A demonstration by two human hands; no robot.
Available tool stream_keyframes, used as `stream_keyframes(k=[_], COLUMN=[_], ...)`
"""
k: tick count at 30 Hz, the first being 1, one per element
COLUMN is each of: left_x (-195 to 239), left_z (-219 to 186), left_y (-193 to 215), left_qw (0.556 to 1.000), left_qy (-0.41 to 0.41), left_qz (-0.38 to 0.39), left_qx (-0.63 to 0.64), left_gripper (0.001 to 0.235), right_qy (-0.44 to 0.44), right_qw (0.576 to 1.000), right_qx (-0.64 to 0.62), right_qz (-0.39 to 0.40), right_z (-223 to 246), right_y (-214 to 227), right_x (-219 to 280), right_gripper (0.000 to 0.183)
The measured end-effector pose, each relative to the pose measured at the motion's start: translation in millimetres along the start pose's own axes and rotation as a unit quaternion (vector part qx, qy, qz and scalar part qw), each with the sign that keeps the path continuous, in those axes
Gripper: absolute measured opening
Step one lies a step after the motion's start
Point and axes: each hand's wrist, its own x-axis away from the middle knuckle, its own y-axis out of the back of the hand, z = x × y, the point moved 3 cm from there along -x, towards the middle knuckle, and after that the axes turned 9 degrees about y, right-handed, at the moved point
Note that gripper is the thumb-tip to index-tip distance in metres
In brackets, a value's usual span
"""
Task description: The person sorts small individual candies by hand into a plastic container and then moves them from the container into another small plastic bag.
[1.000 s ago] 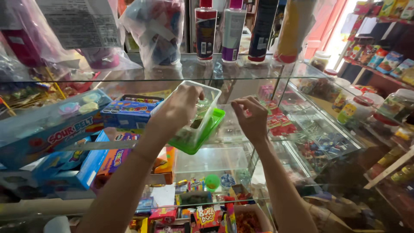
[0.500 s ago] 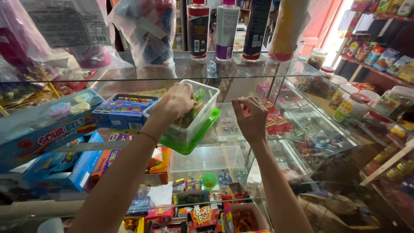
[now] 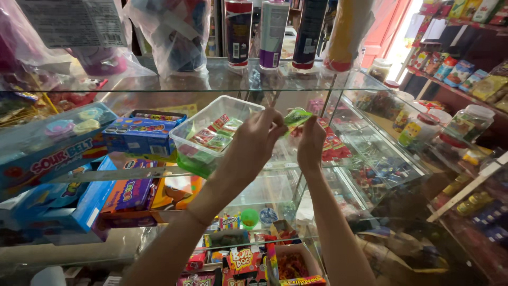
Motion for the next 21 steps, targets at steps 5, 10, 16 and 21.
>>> stream_keyframes(k=[5, 10, 16, 21], left_x=[4, 3, 10, 12], left_z=[42, 61, 63, 61], left_y=[-46, -81, -86, -84], left_qw=[0.971, 0.945, 0.907, 0.909], left_qy=[0.153, 0.218, 0.288, 0.29], left_qz=[-0.016, -0.05, -0.036, -0.034], left_qx=[0.185, 0.24, 0.305, 0.297], left_gripper=[0.018, 0.014, 0.006, 0.006], right_qy=[-0.04, -0.016, -0.03, -0.016], right_qw=[0.997, 0.999, 0.998, 0.998], right_qx=[-0.067, -0.023, -0.052, -0.047], right_qz=[-0.025, -0.017, 0.022, 0.024], right_z=[34, 34, 34, 34], right_y=[-6, -4, -9, -11], right_x=[-4, -5, -6, -4], right_gripper=[0.082, 0.053, 0.033, 0.038])
